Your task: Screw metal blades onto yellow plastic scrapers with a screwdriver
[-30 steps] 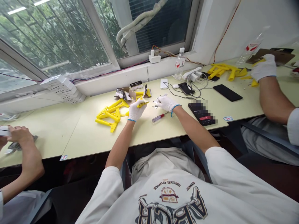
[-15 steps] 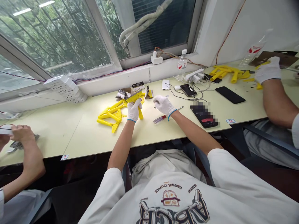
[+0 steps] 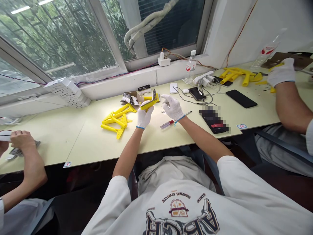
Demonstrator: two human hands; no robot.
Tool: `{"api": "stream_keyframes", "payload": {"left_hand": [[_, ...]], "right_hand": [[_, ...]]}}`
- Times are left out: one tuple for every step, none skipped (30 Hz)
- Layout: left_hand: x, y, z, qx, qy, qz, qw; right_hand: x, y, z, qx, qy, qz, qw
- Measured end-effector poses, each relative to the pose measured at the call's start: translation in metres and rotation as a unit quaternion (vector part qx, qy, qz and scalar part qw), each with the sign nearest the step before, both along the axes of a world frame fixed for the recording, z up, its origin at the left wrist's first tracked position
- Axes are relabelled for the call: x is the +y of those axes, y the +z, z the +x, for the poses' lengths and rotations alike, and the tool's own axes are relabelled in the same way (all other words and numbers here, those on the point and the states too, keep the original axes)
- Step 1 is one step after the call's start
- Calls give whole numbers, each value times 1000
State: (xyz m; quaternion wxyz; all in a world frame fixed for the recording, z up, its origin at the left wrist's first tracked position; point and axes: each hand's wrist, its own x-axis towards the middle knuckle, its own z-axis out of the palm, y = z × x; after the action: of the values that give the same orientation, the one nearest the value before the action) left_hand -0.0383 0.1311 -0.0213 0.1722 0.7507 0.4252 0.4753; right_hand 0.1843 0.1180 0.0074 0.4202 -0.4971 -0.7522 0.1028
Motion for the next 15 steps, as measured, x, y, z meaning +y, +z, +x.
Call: {"api": "stream_keyframes", "payload": {"left_hand": [[-1, -1, -1, 23, 14, 39, 999], [-1, -2, -2, 46, 29, 76, 996], [-1, -4, -3, 69, 45, 109, 991], [-1, -5, -3, 104, 50, 129, 985], [-1, -6, -4, 138, 54, 143, 979], [-1, -7, -5, 168, 57, 152, 972], [0, -9, -6, 195, 61, 157, 966], [0, -9, -6, 216, 66, 161, 961], [-1, -10, -6, 233, 71, 165, 956], [-1, -10, -6, 244, 75, 168, 952], [-2, -10, -6, 251, 78, 169, 950], [-3, -10, -5, 255, 78, 169, 949], [-4, -10, -4, 256, 75, 166, 949], [-5, -9, -3, 254, 72, 162, 951], [-5, -9, -3, 251, 69, 156, 953]], "right_hand": [[2, -2, 1, 7, 5, 7, 1000], [3, -4, 1, 13, 12, 14, 1000], [4, -6, 1, 19, 20, 20, 999], [6, -9, 1, 23, 29, 26, 999], [7, -12, 1, 26, 38, 30, 998], [8, -14, 0, 28, 47, 35, 998], [9, -17, -1, 30, 55, 39, 997], [10, -20, -1, 31, 61, 42, 997], [12, -22, -1, 31, 65, 46, 996], [14, -24, -1, 30, 69, 48, 996], [15, -26, -1, 27, 71, 50, 996], [18, -27, 0, 24, 72, 52, 996], [20, -28, 1, 21, 73, 53, 996], [22, -29, 2, 18, 72, 53, 996], [23, -30, 3, 16, 71, 54, 996]]}}
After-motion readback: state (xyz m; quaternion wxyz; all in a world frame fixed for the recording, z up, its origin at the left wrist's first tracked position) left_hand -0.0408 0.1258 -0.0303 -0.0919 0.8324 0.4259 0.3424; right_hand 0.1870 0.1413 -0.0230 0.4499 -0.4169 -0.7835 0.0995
